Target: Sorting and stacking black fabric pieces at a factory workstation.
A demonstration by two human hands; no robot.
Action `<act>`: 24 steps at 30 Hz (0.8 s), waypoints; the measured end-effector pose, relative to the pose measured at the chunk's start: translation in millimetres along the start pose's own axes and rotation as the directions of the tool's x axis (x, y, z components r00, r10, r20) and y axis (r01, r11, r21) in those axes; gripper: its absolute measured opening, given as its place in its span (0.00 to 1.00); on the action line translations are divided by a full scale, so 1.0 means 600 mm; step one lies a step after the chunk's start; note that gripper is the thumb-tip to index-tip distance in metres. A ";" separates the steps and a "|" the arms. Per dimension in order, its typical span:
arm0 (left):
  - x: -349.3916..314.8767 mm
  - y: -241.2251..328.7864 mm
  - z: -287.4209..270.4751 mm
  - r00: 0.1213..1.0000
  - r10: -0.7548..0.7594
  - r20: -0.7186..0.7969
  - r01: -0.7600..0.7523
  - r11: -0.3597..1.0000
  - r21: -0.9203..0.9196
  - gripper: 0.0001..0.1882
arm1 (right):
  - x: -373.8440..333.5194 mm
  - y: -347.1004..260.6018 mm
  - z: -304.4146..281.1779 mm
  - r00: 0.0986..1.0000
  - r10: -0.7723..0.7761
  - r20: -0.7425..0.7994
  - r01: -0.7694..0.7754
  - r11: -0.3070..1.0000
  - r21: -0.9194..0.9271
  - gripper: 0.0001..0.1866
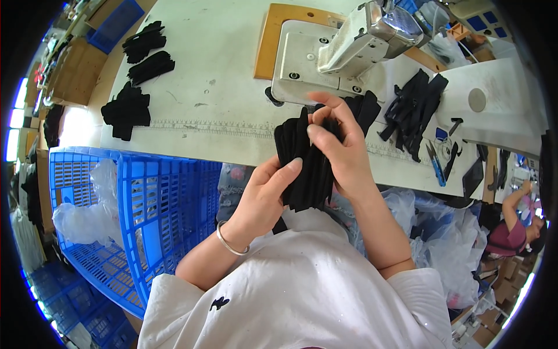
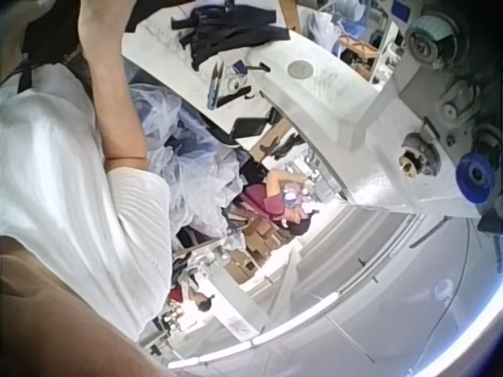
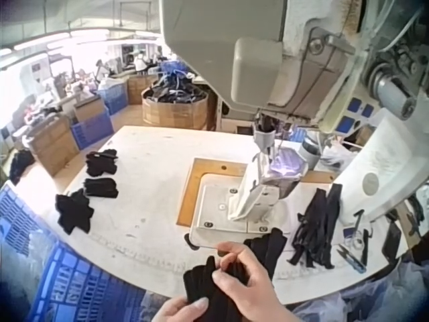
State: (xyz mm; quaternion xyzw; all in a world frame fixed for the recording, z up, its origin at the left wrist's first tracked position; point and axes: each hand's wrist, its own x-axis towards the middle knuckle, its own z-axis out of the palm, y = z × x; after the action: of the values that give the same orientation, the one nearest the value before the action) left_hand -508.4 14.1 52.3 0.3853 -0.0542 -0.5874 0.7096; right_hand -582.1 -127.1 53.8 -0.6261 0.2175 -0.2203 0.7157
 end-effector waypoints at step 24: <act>-0.006 -0.005 -0.005 0.989 0.147 -0.013 -0.147 0.989 0.026 0.18 | 0.001 0.009 0.014 0.997 0.001 -0.083 0.007 0.995 0.095 0.16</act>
State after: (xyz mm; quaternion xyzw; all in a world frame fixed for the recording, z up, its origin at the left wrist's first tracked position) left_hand -510.4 18.4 49.8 0.3933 -0.0844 -0.5299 0.7466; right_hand -576.4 -120.0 49.3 -0.5820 0.2351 -0.2571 0.7348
